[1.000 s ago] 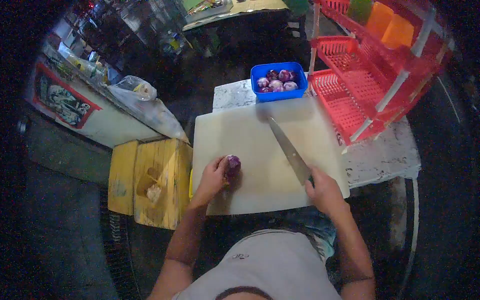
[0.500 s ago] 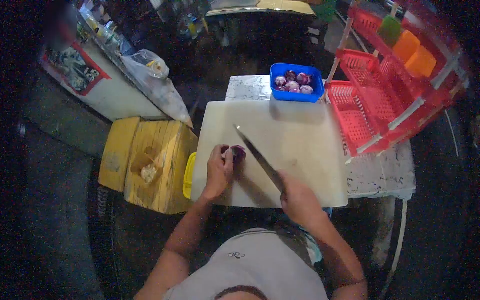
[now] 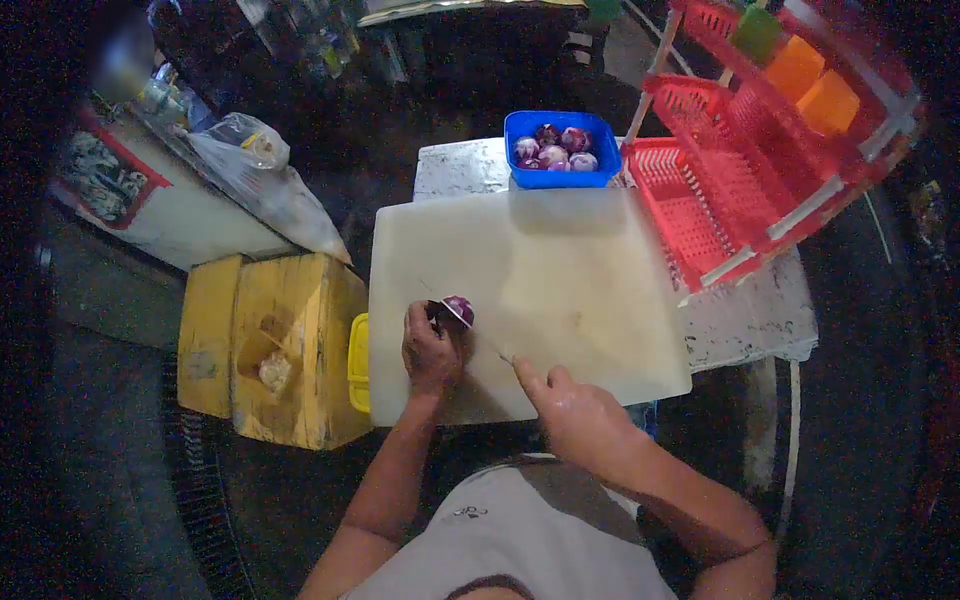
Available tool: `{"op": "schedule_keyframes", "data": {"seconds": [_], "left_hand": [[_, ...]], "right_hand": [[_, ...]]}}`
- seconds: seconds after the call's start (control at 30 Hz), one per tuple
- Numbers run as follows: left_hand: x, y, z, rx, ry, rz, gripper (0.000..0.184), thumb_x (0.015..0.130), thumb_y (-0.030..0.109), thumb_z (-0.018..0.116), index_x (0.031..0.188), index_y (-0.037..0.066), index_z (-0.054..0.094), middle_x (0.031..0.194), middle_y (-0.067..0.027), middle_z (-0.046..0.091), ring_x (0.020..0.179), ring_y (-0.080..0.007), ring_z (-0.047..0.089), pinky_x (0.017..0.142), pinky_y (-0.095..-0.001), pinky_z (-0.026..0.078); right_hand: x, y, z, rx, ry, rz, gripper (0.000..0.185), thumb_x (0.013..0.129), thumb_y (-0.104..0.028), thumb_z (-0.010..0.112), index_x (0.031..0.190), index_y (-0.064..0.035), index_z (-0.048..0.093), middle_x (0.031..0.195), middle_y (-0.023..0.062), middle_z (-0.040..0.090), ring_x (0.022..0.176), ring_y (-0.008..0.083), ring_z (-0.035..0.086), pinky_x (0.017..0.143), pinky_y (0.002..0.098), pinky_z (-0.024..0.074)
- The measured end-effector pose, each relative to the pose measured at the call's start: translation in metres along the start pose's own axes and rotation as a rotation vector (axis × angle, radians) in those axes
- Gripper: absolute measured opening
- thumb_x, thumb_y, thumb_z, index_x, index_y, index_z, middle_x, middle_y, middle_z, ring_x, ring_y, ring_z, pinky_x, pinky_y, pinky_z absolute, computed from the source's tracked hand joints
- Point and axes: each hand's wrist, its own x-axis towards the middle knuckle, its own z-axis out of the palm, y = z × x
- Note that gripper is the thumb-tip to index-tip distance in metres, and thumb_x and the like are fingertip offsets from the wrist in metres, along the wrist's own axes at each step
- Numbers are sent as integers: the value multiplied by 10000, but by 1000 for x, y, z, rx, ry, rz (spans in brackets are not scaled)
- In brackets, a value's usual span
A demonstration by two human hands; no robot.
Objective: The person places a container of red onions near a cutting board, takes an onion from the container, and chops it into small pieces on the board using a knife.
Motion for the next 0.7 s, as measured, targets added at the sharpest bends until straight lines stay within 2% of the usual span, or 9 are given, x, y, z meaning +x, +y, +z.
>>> {"op": "schedule_keyframes", "data": {"seconds": [0.27,0.33,0.37,0.43,0.7], "left_hand": [[-1,-1,-1,25,-10,-16,200,895,41,595,1084,28,529,1030,-217,616,966,-456,617,825,-525,492],[-1,0,-1,40,-13,9,192,898,44,594,1078,31,528,1016,-218,609,948,-462,614,811,-533,489],[0,-1,-1,49,-4,13,179,902,46,590,1069,32,527,1006,-217,602,933,-466,608,793,-535,486],[2,-2,1,60,1,24,166,906,49,587,1060,33,527,995,-216,595,918,-470,603,774,-538,483],[3,-4,2,94,41,118,108,914,37,560,1012,29,513,983,-205,584,891,-460,595,742,-534,469]], "right_hand": [[10,1,-12,18,-119,-1,809,834,-10,607,1569,-47,270,905,235,630,737,430,693,639,513,573],[17,0,-14,37,-266,103,850,851,-44,622,1604,-100,230,913,256,637,837,454,672,715,524,541],[20,2,-9,45,-265,106,850,851,-44,622,1604,-100,230,913,256,637,837,454,672,715,524,541],[26,8,4,120,-124,-28,878,830,-16,621,1608,-86,219,861,236,637,798,439,671,691,504,540],[24,9,1,121,-121,-62,911,804,34,601,1607,-31,175,856,251,640,750,430,664,651,519,522]]}}
